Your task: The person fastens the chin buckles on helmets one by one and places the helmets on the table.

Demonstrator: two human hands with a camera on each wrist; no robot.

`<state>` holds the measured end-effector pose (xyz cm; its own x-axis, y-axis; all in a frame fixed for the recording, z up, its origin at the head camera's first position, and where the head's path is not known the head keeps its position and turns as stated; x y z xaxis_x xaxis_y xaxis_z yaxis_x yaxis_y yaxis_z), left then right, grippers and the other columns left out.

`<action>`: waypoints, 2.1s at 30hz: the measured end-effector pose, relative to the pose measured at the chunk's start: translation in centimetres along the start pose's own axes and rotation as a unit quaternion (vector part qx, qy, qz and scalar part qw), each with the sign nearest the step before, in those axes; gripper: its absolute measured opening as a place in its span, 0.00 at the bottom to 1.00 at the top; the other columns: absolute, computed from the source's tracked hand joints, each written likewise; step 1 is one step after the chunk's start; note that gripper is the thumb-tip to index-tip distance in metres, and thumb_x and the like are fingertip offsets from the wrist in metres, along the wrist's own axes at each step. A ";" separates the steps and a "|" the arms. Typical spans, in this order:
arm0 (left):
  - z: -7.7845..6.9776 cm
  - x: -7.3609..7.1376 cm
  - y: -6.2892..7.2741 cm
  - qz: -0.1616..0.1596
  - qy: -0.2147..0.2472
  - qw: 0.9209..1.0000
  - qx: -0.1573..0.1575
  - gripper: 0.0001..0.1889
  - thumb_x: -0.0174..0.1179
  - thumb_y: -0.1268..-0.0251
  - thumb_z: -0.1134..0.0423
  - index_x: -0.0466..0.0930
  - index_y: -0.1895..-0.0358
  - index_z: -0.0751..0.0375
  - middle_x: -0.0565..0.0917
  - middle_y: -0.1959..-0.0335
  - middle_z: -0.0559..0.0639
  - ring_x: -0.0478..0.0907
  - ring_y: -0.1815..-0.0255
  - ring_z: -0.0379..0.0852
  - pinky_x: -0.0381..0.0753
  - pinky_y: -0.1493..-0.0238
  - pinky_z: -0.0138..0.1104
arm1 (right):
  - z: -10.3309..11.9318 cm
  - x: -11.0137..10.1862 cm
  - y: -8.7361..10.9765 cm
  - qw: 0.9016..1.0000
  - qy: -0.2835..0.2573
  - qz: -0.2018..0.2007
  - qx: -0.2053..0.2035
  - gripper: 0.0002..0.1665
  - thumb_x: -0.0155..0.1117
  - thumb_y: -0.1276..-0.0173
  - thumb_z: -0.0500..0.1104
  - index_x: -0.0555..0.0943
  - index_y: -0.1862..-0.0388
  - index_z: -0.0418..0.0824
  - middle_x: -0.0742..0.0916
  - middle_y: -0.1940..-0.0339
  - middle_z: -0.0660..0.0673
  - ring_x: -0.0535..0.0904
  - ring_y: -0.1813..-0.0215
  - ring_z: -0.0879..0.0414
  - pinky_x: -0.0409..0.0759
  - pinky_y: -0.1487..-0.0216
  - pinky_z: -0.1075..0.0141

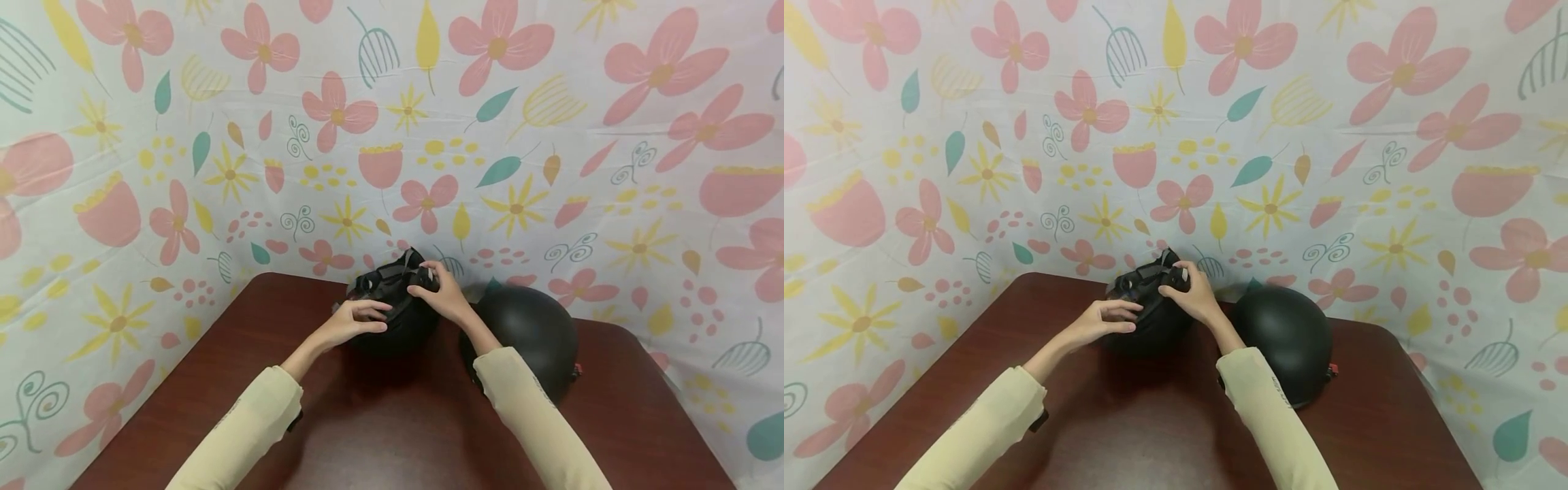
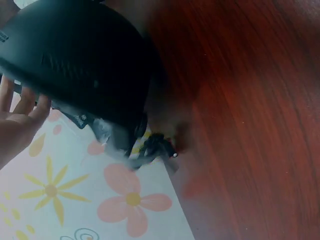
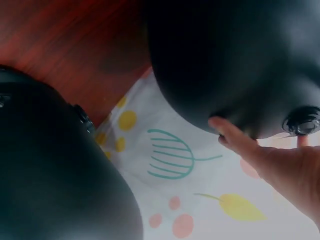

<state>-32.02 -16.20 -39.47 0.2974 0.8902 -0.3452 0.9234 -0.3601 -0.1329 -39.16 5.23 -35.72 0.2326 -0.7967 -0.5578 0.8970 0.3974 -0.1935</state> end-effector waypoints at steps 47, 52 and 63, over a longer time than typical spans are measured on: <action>1.6 -5.0 1.6 -0.101 -0.040 0.994 -0.005 0.21 0.64 0.35 0.59 0.78 0.40 0.60 0.82 0.45 0.65 0.79 0.53 0.44 0.79 0.48 0.38 | -4.7 1.1 2.3 0.982 -0.154 0.030 0.104 0.33 0.57 0.27 0.42 0.58 0.29 0.32 0.60 0.27 0.27 0.72 0.35 0.34 0.76 0.38 0.45; 1.7 -6.0 1.7 -0.132 -0.046 0.990 0.000 0.22 0.64 0.35 0.60 0.78 0.41 0.66 0.82 0.47 0.66 0.79 0.56 0.44 0.79 0.52 0.35 | -4.9 1.0 2.3 0.984 -0.141 0.030 0.106 0.32 0.56 0.27 0.42 0.58 0.30 0.32 0.60 0.27 0.27 0.72 0.34 0.34 0.77 0.38 0.46; 1.8 -9.0 1.8 -0.199 -0.045 0.979 0.008 0.21 0.64 0.35 0.61 0.78 0.42 0.69 0.85 0.55 0.62 0.79 0.63 0.35 0.82 0.56 0.36 | -4.2 0.2 1.9 0.996 -0.050 -0.036 0.064 0.28 0.59 0.28 0.43 0.67 0.33 0.35 0.71 0.31 0.32 0.69 0.30 0.37 0.72 0.35 0.47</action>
<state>-33.47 -25.32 -38.24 -0.1090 0.9327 -0.3439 0.9578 0.0060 -0.2875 -38.98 7.76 -39.61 0.1972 -0.8651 -0.4611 0.9518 0.2816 -0.1213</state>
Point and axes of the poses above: each hand's wrist, its own y-axis away from the middle knuckle, its own x-axis out of the palm, z = x × y, the point moved 3 cm from there along -y, towards the middle knuckle
